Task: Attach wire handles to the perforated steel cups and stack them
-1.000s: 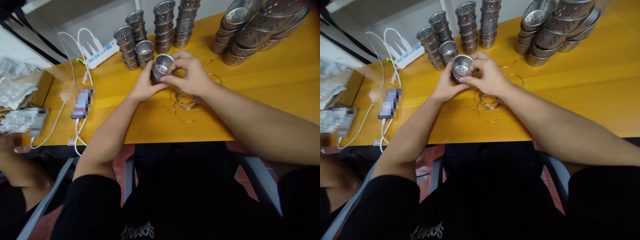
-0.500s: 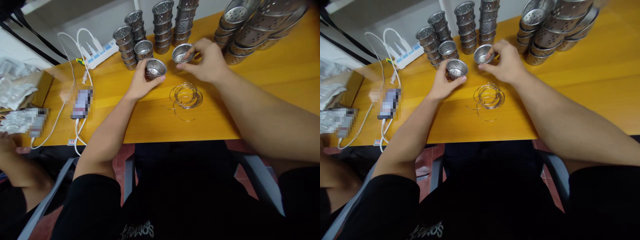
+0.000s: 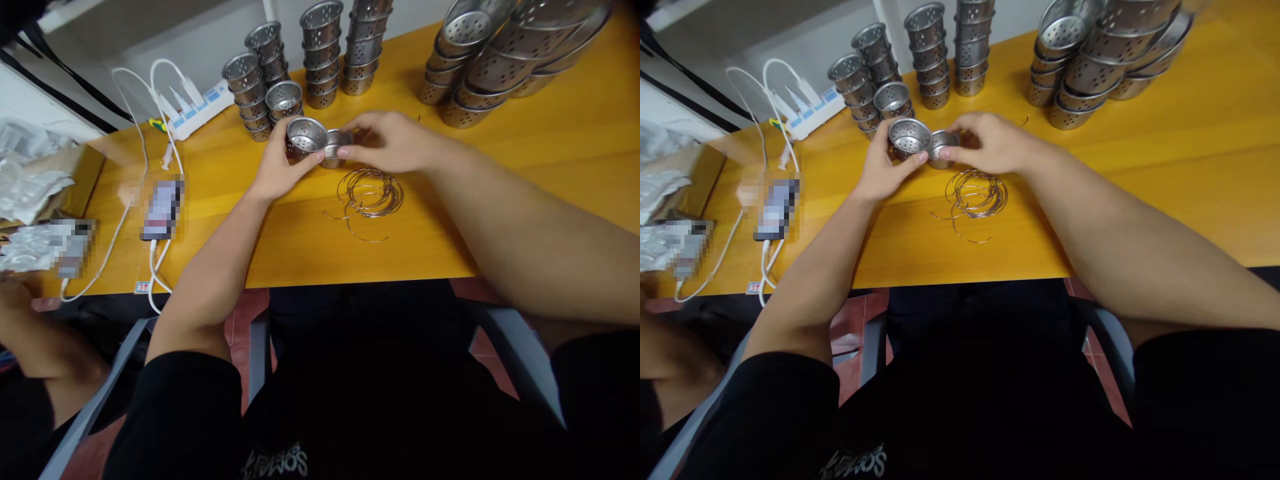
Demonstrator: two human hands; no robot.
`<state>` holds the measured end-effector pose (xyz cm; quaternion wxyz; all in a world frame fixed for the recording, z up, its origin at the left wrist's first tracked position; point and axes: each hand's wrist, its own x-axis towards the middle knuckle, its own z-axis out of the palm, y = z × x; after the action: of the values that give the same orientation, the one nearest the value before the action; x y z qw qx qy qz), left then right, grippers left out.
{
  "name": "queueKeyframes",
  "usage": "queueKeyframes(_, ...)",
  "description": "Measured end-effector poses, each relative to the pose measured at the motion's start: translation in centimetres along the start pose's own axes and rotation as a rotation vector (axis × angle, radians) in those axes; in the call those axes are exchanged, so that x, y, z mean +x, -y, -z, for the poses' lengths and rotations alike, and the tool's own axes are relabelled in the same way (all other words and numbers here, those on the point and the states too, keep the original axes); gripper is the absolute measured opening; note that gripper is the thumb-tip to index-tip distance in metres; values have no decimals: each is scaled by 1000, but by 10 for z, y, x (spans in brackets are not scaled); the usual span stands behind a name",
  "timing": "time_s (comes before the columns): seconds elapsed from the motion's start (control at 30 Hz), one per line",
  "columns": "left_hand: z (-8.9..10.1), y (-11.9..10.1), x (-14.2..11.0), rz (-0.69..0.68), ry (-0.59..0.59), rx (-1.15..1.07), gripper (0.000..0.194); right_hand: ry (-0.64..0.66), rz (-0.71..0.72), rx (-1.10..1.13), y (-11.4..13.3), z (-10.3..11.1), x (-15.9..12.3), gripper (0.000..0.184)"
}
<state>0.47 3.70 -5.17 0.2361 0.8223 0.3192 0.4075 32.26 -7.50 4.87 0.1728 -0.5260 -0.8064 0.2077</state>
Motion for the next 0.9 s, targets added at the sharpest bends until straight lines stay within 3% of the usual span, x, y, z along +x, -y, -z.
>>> queueKeyframes(0.07,0,0,0,-5,1,0,113,-100,-43,5,-8,16,-6,47)
queueKeyframes(0.13,-1,2,-1,-8,6,5,113,-74,-160,-124,-17,33,-10,38)
queueKeyframes(0.23,-2,2,-1,-9,15,15,113,217,-317,-302,-29,51,-14,36)
queueKeyframes(0.3,-3,1,-2,1,17,10,114,347,-336,-337,-31,54,-15,28)
queueKeyframes(0.47,-3,-9,-1,36,-12,-30,117,378,-306,-343,-17,45,-14,11)
queueKeyframes(0.9,1,-28,-1,30,23,-27,121,268,-190,-520,-2,15,-10,7)
